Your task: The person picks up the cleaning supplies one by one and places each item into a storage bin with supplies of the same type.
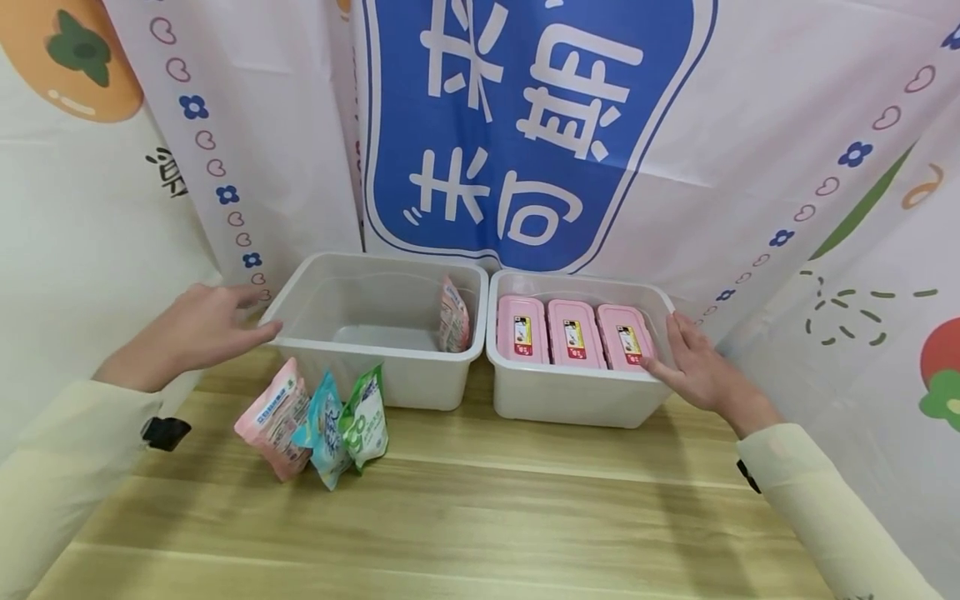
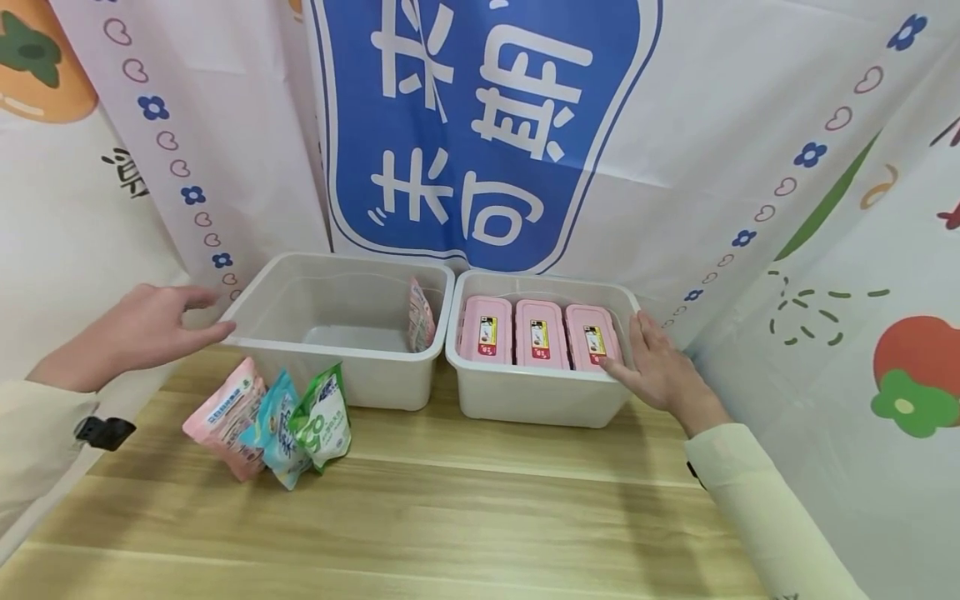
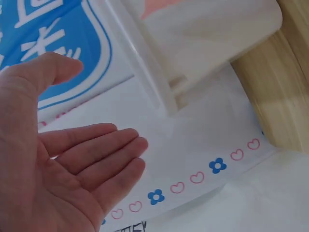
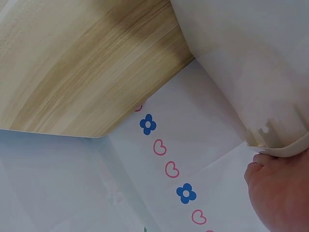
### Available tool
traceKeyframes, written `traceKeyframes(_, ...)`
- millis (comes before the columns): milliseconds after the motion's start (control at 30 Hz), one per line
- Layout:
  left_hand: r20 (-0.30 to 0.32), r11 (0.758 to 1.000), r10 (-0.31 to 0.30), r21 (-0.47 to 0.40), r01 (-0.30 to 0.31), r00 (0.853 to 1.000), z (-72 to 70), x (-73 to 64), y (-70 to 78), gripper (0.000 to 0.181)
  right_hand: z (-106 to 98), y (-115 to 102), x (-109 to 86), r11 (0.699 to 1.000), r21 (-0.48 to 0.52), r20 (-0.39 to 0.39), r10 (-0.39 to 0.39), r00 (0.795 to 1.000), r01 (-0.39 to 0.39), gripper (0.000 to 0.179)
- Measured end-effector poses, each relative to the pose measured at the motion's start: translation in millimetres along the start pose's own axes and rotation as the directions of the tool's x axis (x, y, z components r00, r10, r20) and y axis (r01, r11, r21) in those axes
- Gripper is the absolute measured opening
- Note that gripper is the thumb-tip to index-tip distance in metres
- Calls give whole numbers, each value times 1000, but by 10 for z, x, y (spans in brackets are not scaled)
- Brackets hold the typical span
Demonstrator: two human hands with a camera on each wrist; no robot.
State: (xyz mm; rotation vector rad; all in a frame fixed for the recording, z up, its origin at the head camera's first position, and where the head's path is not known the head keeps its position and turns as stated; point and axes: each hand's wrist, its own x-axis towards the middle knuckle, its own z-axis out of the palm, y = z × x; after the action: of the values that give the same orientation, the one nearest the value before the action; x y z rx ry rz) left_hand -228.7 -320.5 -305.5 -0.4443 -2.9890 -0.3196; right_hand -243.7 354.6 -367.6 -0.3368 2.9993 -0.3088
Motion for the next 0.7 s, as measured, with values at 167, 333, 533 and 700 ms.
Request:
traceKeyframes(167, -40, 998, -32, -53, 30, 999, -45, -143, 81, 40, 3, 9, -3, 1000, 7, -2, -3, 1000, 3, 100)
traceKeyframes(333, -20, 993, -65, -102, 63, 998, -40, -257, 159, 35, 13, 16, 1, 1000, 10, -3, -2, 1000, 2, 100)
traceKeyframes(533, 28, 986, -76, -145, 80, 997, 26, -373, 225, 29, 16, 18, 7, 1000, 10, -2, -6, 1000, 6, 100)
traceKeyframes(700, 61, 982, -89, -162, 98, 994, 101, -459, 251, 34, 23, 25, 12, 1000, 8, 0, -2, 1000, 2, 101)
